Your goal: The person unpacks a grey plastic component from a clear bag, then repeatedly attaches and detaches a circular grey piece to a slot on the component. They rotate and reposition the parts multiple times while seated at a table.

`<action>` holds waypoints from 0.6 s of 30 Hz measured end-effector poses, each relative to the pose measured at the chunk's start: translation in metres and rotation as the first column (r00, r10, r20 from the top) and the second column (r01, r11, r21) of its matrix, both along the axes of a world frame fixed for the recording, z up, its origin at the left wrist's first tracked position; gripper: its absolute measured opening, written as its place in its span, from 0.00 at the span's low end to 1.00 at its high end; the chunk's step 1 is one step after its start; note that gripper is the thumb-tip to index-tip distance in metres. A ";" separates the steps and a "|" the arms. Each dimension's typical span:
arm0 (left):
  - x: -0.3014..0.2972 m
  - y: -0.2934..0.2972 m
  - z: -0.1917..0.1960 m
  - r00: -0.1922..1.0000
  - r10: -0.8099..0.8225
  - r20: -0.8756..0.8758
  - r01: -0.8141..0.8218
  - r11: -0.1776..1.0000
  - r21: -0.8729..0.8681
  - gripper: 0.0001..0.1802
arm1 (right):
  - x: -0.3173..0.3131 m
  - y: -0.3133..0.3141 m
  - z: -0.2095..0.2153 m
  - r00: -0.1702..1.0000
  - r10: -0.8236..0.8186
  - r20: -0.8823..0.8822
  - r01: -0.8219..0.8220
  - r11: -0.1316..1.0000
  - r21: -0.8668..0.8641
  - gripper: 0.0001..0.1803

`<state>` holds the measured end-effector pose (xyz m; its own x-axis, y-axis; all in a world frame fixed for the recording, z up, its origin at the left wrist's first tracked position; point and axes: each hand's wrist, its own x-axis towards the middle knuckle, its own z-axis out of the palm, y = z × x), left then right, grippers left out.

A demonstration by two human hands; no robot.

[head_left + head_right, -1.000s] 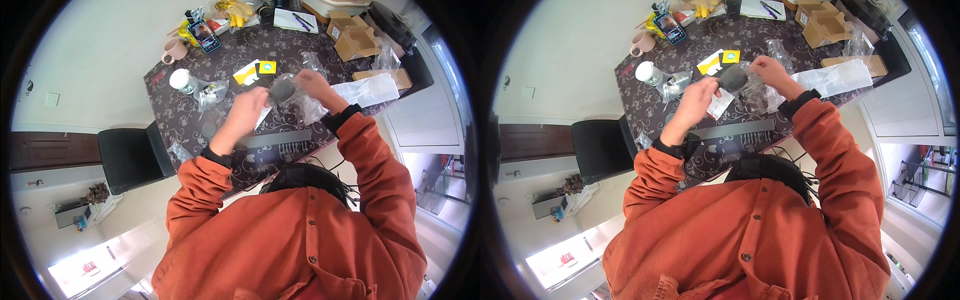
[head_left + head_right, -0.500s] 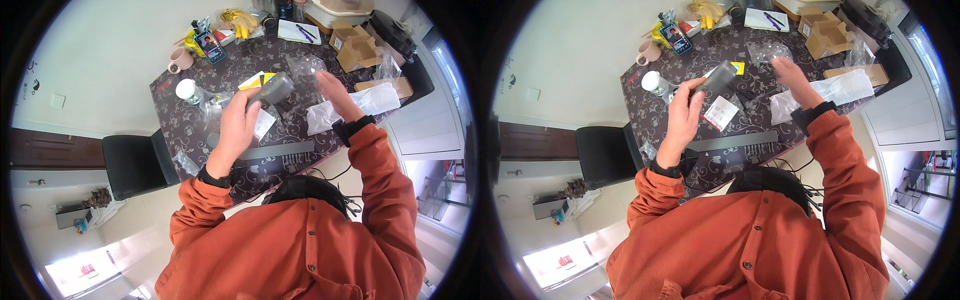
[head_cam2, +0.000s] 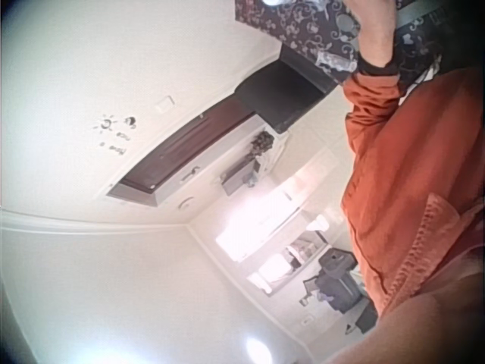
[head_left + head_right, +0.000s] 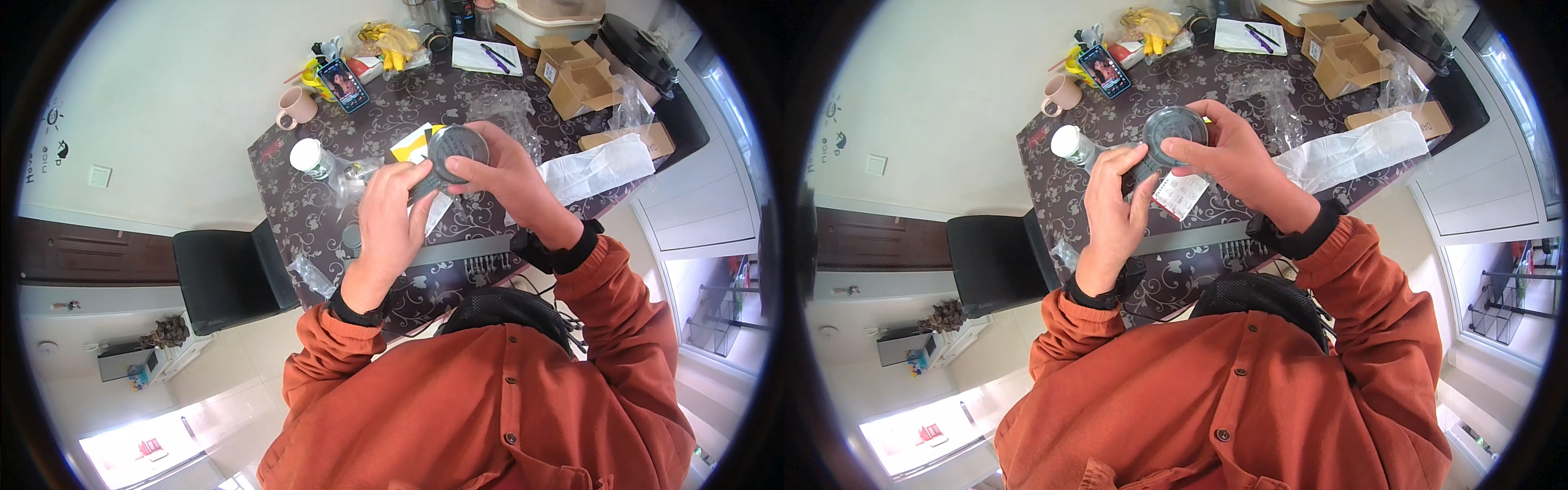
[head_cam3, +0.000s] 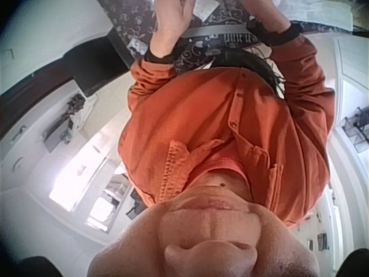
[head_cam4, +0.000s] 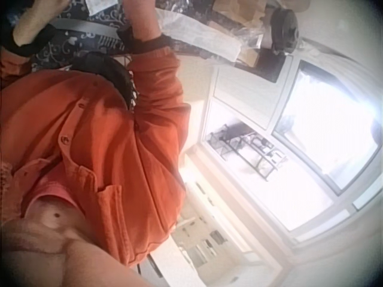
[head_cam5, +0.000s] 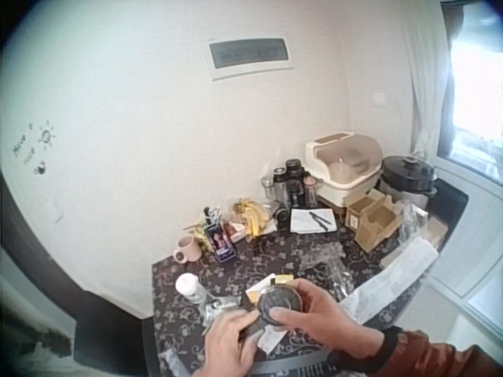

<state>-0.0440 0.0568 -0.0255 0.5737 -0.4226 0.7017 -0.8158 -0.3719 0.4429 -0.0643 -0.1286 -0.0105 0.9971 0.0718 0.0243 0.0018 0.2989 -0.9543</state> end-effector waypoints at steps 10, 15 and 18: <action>-0.002 0.005 0.001 0.997 0.010 -0.072 -0.012 1.000 -0.025 0.20 | -0.001 0.012 0.001 0.996 -0.089 0.008 0.089 0.996 -0.022 0.21; -0.005 0.001 -0.011 0.997 -0.021 -0.076 0.014 0.996 -0.091 0.21 | -0.008 0.000 -0.002 0.999 0.015 -0.033 -0.015 1.000 -0.005 0.18; -0.024 -0.002 -0.028 0.980 -0.085 -0.179 0.064 0.990 -0.124 0.21 | -0.011 -0.017 -0.009 0.985 0.104 -0.139 -0.119 0.987 -0.107 0.17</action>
